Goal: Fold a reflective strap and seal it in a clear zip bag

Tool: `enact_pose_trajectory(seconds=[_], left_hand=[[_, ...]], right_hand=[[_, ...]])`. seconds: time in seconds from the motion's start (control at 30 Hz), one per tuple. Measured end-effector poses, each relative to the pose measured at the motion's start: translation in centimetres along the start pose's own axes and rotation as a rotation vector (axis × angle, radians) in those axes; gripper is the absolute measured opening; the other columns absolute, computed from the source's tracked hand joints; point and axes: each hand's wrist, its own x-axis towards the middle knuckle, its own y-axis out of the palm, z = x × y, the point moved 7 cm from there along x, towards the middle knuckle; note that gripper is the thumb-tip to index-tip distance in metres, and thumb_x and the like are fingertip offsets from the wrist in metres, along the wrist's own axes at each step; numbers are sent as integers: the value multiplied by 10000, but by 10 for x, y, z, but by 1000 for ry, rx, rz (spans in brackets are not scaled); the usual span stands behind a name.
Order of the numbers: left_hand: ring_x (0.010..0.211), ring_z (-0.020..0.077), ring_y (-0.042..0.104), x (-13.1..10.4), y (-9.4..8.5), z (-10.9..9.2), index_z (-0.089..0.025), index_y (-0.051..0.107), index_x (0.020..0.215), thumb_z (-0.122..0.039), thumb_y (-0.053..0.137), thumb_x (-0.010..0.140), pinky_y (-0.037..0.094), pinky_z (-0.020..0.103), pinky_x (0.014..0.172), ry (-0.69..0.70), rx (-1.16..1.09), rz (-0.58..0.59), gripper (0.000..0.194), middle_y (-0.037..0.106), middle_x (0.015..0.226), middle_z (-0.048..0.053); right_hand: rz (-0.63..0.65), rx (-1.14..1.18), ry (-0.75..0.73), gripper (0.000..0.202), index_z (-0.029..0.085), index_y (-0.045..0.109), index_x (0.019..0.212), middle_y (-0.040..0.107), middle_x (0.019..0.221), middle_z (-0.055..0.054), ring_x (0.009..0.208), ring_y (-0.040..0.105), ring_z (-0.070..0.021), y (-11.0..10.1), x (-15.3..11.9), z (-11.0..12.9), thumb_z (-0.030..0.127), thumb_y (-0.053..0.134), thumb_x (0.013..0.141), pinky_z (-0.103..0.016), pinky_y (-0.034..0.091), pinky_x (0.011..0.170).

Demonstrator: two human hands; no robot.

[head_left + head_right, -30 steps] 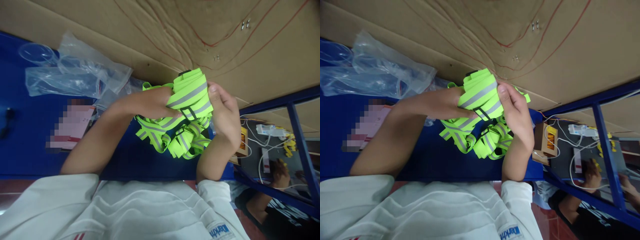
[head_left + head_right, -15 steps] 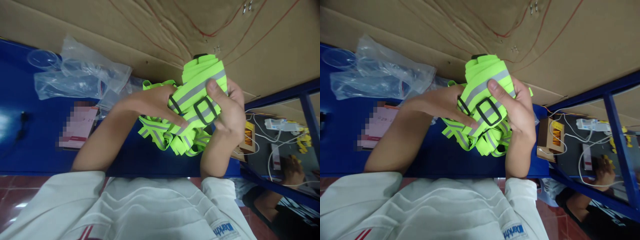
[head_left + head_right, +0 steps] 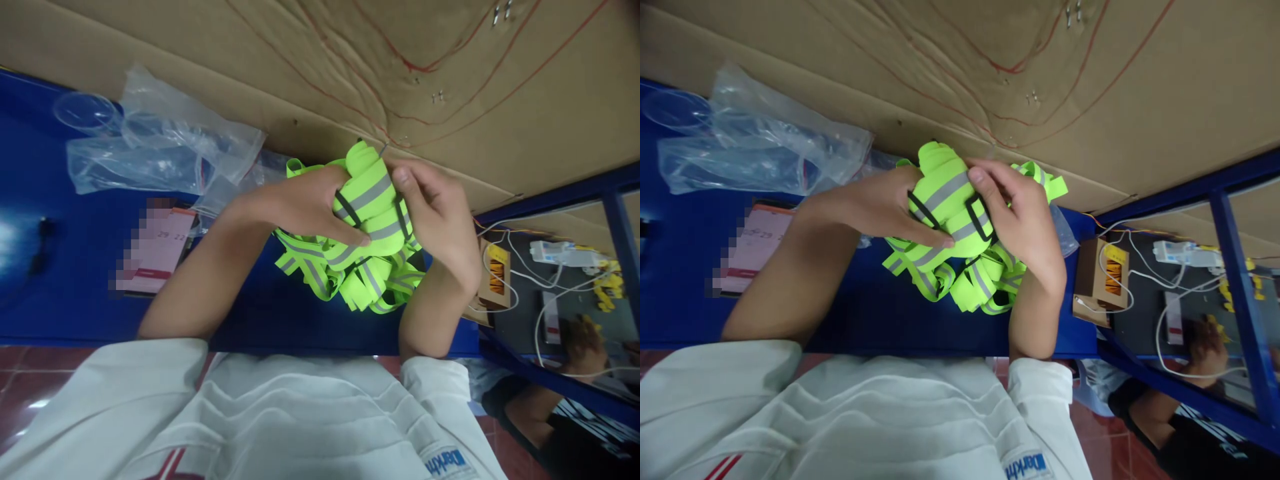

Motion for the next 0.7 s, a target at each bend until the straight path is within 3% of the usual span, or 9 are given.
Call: enact_pose_trajectory(seconds=[0.13,0.17,0.23,0.27,0.33,0.43,0.53,0.6,0.7], left_hand=[[845,149,645,0,6,-6,-105,729,1035,-307,805,803,545,269,843,108,79,42,317,755,971,20],[884,154,650,0,7,-7,-116,726,1062,-320,795,822,542,268,872,129,106,39,322,757,1018,24],[923,158,635,1,9,-11,-130,728,1049,-340,759,859,523,258,897,176,176,31,285,751,1061,26],[911,154,619,1,9,-14,-132,731,1016,-332,742,865,512,250,884,198,202,18,251,745,1043,22],[845,141,589,2,6,-17,-128,730,926,-311,737,848,496,241,816,204,213,-27,199,725,944,10],[806,143,627,4,4,-6,-127,735,921,-302,817,773,512,241,744,76,63,-18,244,726,881,-2],[868,195,723,8,15,14,-162,749,1053,-334,899,701,575,282,757,-64,-334,113,420,778,992,34],[961,235,757,11,28,18,-193,746,1102,-362,901,705,599,326,815,-72,-597,228,458,785,1082,59],[1000,249,762,14,40,20,-217,751,1082,-379,882,736,600,363,875,-67,-647,328,404,792,1055,54]], right_hand=[[175,122,21,499,385,741,1233,735,1306,59,1318,643,-253,10,-3,-1,645,354,1058,-471,476,1204],[222,124,16,487,395,723,1267,711,1357,67,1360,614,-251,12,-5,0,666,388,1040,-461,456,1227],[260,47,-19,491,383,678,1335,665,1435,59,1406,574,-281,16,-8,6,641,663,918,-474,431,1247],[244,-8,-34,589,362,658,1361,657,1447,42,1403,573,-302,16,-8,9,569,801,828,-495,431,1243],[169,-61,-24,674,326,651,1362,683,1405,14,1360,600,-325,14,-8,13,450,897,747,-529,449,1216],[78,-22,33,481,375,696,1259,726,1312,37,1305,634,-310,12,-7,13,405,853,806,-518,506,1160],[-9,14,49,394,377,717,1208,735,1290,40,1259,658,-302,5,-6,10,398,830,831,-491,554,1099],[-99,-7,24,375,312,714,1235,755,1227,5,1150,699,-284,-4,-6,9,403,785,878,-481,576,1047],[-203,-54,-29,365,228,715,1236,765,1164,-37,1060,711,-262,-21,-10,12,392,752,911,-484,566,1031]])
